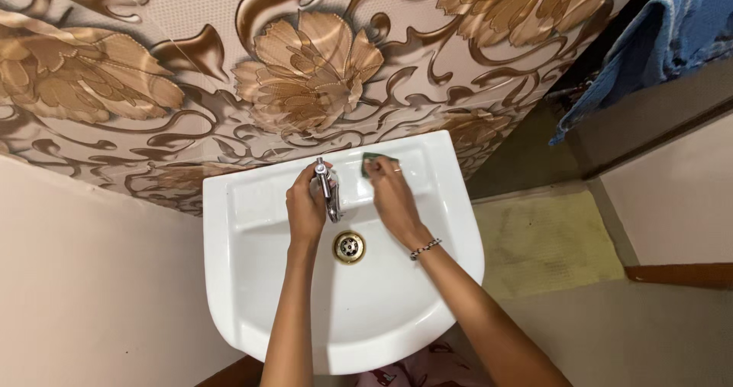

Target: The person scrubs a white bathroom sink with a green sponge, focusing on the basin, faucet, and surrounding surfaces. They repeatedly rinse the sponge under running water and continue scrubbing different areas of the sink throughout the clip.

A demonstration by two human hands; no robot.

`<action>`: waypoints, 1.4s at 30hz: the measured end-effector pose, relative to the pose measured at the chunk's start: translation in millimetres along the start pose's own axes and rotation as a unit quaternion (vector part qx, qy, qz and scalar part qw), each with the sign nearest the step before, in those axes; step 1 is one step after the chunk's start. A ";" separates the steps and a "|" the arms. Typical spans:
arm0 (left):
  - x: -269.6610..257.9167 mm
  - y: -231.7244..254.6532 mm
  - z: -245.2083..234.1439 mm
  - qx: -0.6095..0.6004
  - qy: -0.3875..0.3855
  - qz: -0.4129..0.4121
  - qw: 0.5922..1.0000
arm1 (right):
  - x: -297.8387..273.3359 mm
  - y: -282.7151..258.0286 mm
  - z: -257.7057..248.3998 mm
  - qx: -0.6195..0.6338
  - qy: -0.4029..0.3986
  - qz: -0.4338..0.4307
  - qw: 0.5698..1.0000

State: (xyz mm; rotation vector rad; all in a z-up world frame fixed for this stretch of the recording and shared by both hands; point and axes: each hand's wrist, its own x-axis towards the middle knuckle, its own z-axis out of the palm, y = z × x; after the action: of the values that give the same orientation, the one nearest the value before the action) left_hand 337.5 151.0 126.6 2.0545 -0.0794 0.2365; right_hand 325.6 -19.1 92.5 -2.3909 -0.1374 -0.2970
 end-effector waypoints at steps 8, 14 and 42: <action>0.5 4.7 -6.7 -0.022 -0.019 0.022 0.999 | -28.5 -48.4 9.3 -0.007 -0.009 -0.060 0.998; 1.4 0.1 -10.4 -0.038 -0.041 -0.002 0.998 | -40.4 -28.8 -39.7 0.198 0.008 0.280 0.939; 9.7 7.6 -22.7 -0.008 -0.083 0.001 0.996 | -35.8 -10.4 -14.2 -0.211 0.156 0.149 0.953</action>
State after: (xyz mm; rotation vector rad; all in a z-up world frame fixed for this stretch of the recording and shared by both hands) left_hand 342.8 167.8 145.5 2.0561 -0.1862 0.0655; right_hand 286.6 -21.5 100.5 -2.6934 0.4738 -0.6026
